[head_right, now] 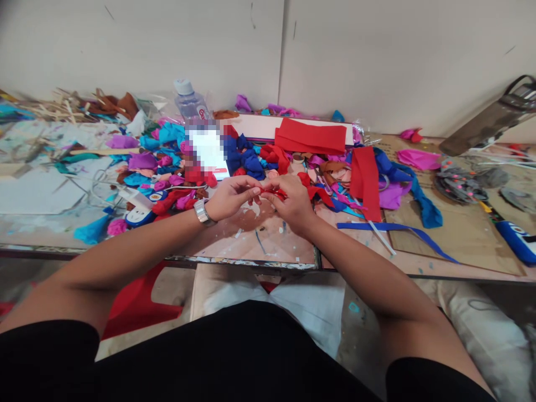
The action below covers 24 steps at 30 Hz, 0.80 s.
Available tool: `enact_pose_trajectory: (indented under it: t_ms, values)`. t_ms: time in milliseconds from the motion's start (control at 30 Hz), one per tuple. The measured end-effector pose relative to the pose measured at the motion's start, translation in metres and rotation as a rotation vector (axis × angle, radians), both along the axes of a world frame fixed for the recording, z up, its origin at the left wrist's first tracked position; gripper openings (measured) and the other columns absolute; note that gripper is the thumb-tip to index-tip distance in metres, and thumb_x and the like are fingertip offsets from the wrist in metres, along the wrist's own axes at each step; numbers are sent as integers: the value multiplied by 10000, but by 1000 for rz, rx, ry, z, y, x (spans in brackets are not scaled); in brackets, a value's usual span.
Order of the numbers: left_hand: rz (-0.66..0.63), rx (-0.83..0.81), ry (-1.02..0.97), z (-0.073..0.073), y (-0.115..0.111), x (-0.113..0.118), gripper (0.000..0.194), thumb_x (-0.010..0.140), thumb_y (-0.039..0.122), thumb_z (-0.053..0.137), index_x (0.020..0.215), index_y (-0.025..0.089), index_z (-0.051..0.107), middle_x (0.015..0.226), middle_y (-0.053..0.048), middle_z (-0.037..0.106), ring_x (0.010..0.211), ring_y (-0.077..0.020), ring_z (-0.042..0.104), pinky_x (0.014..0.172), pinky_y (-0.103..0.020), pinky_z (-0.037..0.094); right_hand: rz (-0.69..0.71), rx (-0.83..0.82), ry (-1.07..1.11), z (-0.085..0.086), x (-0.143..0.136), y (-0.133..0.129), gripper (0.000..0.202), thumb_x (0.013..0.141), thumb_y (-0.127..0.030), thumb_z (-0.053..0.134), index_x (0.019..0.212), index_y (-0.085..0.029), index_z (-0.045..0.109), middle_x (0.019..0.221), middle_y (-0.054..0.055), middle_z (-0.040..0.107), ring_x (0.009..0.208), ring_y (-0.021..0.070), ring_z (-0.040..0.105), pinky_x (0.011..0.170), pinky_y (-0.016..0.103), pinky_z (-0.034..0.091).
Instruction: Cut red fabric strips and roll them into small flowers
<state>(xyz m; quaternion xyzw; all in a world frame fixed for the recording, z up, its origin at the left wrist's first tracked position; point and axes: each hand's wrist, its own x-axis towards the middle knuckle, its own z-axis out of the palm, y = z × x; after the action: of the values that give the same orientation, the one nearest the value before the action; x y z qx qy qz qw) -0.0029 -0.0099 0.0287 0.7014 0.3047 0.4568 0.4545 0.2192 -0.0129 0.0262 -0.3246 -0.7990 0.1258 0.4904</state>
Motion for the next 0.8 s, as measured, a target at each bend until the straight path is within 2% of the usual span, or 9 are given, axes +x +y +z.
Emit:
enact_pose_trajectory:
  t_ms: [100,267,500,800]
  values:
    - [5,3,-1,1,0,0,478,945,612,785,1010,139,781,763,-56,773,622,-109,700,589,-206,552,0,-13,-19,1,-1,-2,176,1013,-473,759,1032,-300,782,1004,22,807,976,262,719,916,447,527]
    - [44,4,42,1,-1,-1,497,920,628,804,992,136,827,791,-81,802,622,-126,708,588,-229,572,-24,-18,-7,1,-1,-1,219,1010,-506,752,1024,-290,785,981,31,803,949,262,719,893,448,536]
    - [39,68,22,-3,0,-1,424,935,561,814,1078,167,871,1008,-115,849,717,-138,753,634,-242,597,-21,-10,15,2,-1,1,285,999,-554,752,1020,-272,790,952,36,790,917,248,708,865,423,539]
    - [47,18,51,-3,2,0,525,974,646,727,1096,140,794,766,-68,781,644,-136,725,586,-228,560,-13,-44,-3,2,-2,-4,221,995,-497,771,1057,-286,786,1012,37,809,963,263,728,926,450,557]
